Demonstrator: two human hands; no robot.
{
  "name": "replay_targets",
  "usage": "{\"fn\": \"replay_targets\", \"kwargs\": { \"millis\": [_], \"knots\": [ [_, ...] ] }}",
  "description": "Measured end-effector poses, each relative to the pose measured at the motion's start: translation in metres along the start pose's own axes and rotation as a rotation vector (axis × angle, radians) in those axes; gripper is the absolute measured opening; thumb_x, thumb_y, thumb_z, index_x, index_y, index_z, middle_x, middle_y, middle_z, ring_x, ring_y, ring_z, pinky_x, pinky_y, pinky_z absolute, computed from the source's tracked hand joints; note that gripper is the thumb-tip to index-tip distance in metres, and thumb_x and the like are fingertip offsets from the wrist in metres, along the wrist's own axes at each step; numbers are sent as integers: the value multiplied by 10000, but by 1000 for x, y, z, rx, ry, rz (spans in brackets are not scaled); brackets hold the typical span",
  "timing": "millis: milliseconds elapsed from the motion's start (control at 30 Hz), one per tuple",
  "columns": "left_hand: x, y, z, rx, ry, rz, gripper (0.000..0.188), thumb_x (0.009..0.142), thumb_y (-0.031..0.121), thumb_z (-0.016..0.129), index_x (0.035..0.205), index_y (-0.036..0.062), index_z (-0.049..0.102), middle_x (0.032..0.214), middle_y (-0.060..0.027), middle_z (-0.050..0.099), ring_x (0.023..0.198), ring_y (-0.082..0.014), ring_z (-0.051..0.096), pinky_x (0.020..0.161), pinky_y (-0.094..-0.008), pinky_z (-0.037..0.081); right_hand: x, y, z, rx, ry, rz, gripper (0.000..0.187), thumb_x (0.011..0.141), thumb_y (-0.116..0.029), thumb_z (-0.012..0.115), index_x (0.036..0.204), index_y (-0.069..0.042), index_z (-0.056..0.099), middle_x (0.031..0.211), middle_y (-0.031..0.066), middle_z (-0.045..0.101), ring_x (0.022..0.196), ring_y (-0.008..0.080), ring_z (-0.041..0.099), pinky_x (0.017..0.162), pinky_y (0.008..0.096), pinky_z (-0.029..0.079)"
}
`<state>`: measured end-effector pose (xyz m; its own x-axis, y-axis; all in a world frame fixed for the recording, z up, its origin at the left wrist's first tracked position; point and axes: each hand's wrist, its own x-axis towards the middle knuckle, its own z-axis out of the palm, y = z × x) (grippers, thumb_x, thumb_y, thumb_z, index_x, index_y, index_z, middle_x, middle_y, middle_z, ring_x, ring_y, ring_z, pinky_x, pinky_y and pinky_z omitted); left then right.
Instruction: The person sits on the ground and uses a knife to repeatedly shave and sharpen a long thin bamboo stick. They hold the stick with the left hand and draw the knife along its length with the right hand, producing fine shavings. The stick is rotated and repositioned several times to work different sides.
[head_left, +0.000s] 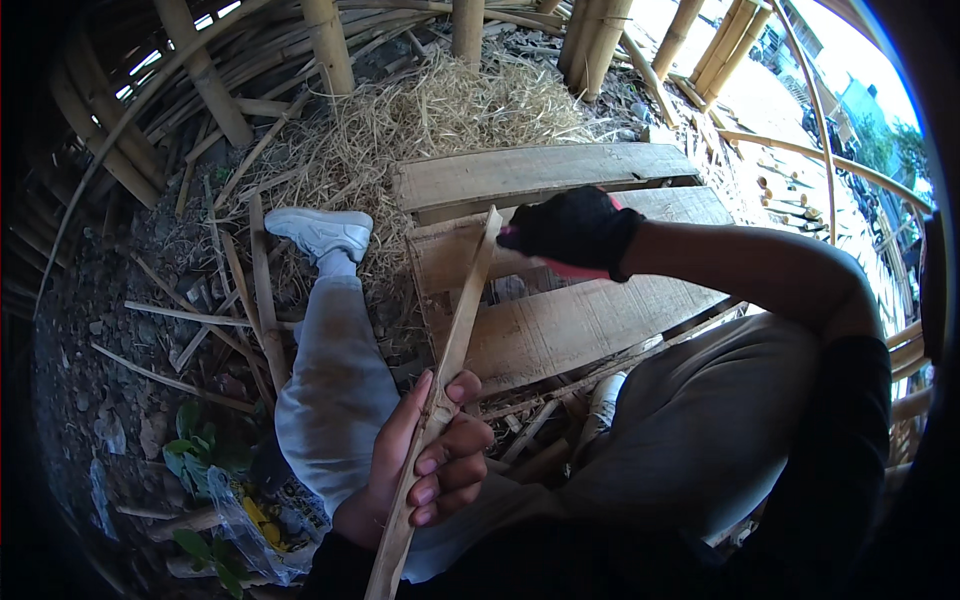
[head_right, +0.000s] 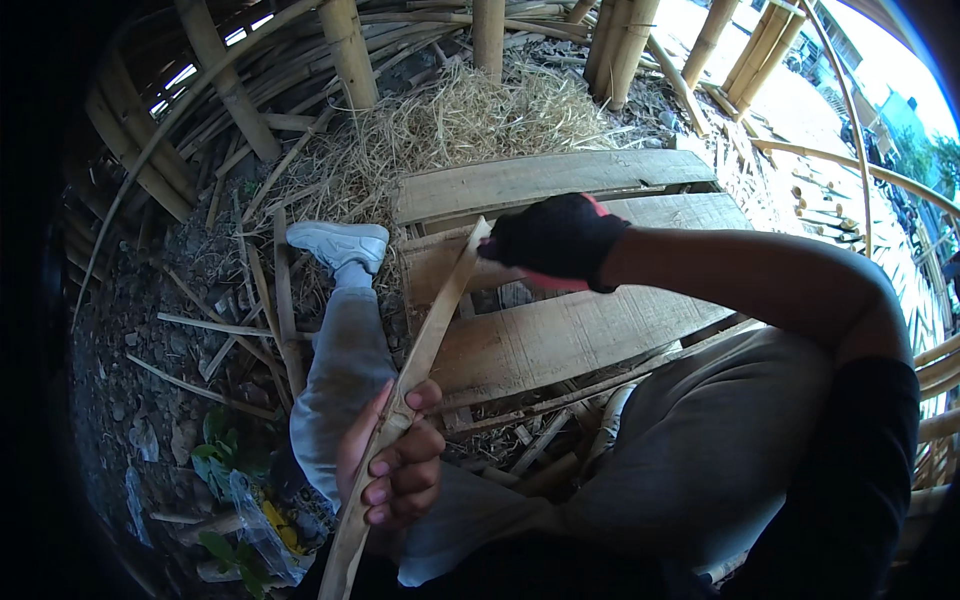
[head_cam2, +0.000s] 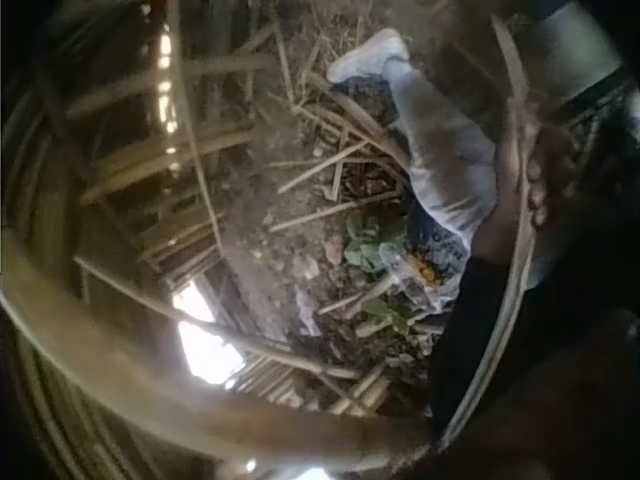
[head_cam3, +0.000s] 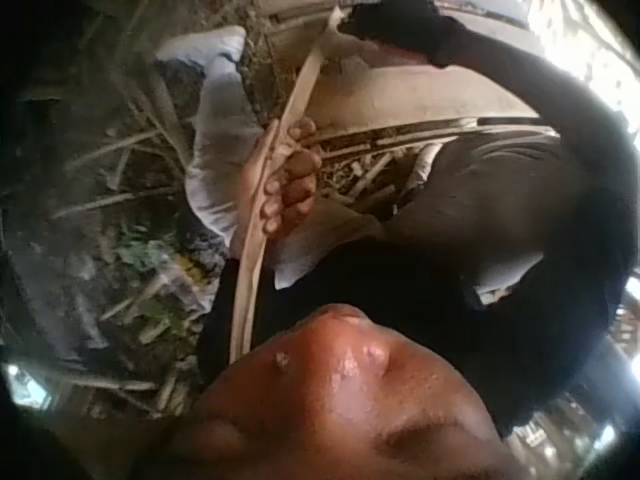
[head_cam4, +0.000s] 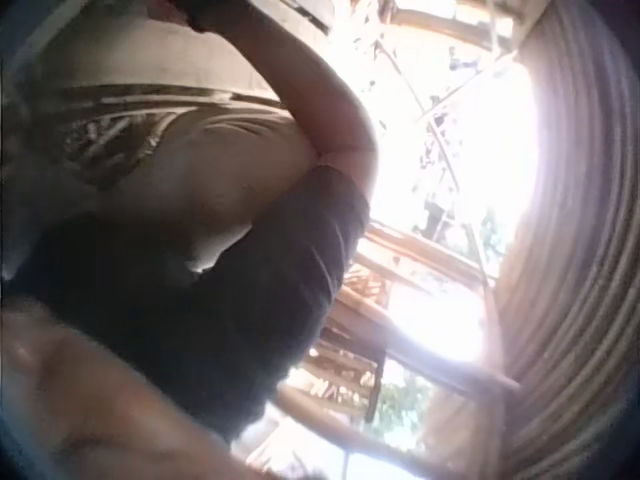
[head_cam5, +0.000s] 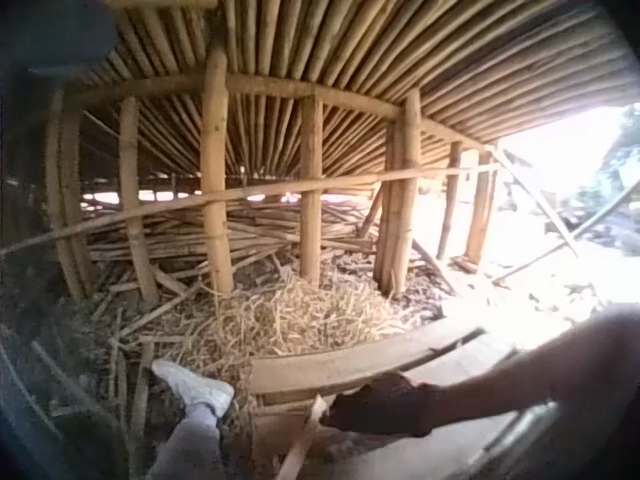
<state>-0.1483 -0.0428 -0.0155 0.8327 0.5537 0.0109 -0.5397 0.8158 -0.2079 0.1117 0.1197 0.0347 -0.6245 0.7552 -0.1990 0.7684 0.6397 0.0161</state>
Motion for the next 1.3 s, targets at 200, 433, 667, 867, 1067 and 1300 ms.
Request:
{"fn": "replay_targets", "kwargs": {
  "millis": [200, 433, 667, 867, 1067, 1300],
  "knots": [
    [3, -2, 4, 46, 46, -7, 304, 1097, 468, 314, 1087, 179, 407, 583, 2, 437, 371, -102, 487, 287, -246, 451, -8, -19, -4, -166, 166, -239, 360, 1050, -446, 444, 1077, -183, 689, 943, 51, 723, 827, 282, 705, 674, 420, 552],
    [5, -5, -2, 27, 51, -31, 311, 1097, 470, 308, 1086, 175, 405, 586, 0, 435, 376, -112, 496, 291, -260, 465, -9, 51, 22, -63, 81, 143, 449, 1052, -507, 409, 1050, -183, 719, 976, 83, 737, 897, 308, 708, 778, 417, 555],
    [7, -1, -5, -11, -18, -34, 323, 1101, 458, 301, 1110, 153, 406, 629, -30, 458, 427, -153, 534, 337, -304, 519, -2, 40, 4, -129, 9, 196, 480, 1046, -530, 401, 1063, -162, 709, 931, 93, 731, 880, 317, 707, 767, 435, 548],
    [9, -2, -5, -28, -43, -18, 311, 1106, 431, 304, 1128, 139, 407, 640, -38, 463, 424, -152, 520, 342, -303, 518, 3, 58, 21, -182, 90, 86, 525, 1038, -560, 389, 1040, -156, 724, 888, 101, 732, 840, 317, 713, 736, 439, 558],
    [4, 7, -1, 20, -43, 46, 328, 1109, 425, 299, 1132, 116, 407, 642, -33, 460, 416, -143, 504, 322, -283, 476, -6, 84, 15, -364, -7, 258, 497, 1021, -550, 414, 951, -189, 749, 840, 83, 731, 782, 297, 711, 690, 430, 560],
    [5, 4, 1, 61, 17, 89, 319, 1109, 402, 330, 1154, 96, 406, 644, -31, 448, 409, -128, 478, 312, -268, 462, -13, 23, -15, -270, 180, 373, 372, 1006, -497, 504, 936, -213, 734, 786, 60, 713, 783, 256, 709, 643, 406, 552]
  ]
}}
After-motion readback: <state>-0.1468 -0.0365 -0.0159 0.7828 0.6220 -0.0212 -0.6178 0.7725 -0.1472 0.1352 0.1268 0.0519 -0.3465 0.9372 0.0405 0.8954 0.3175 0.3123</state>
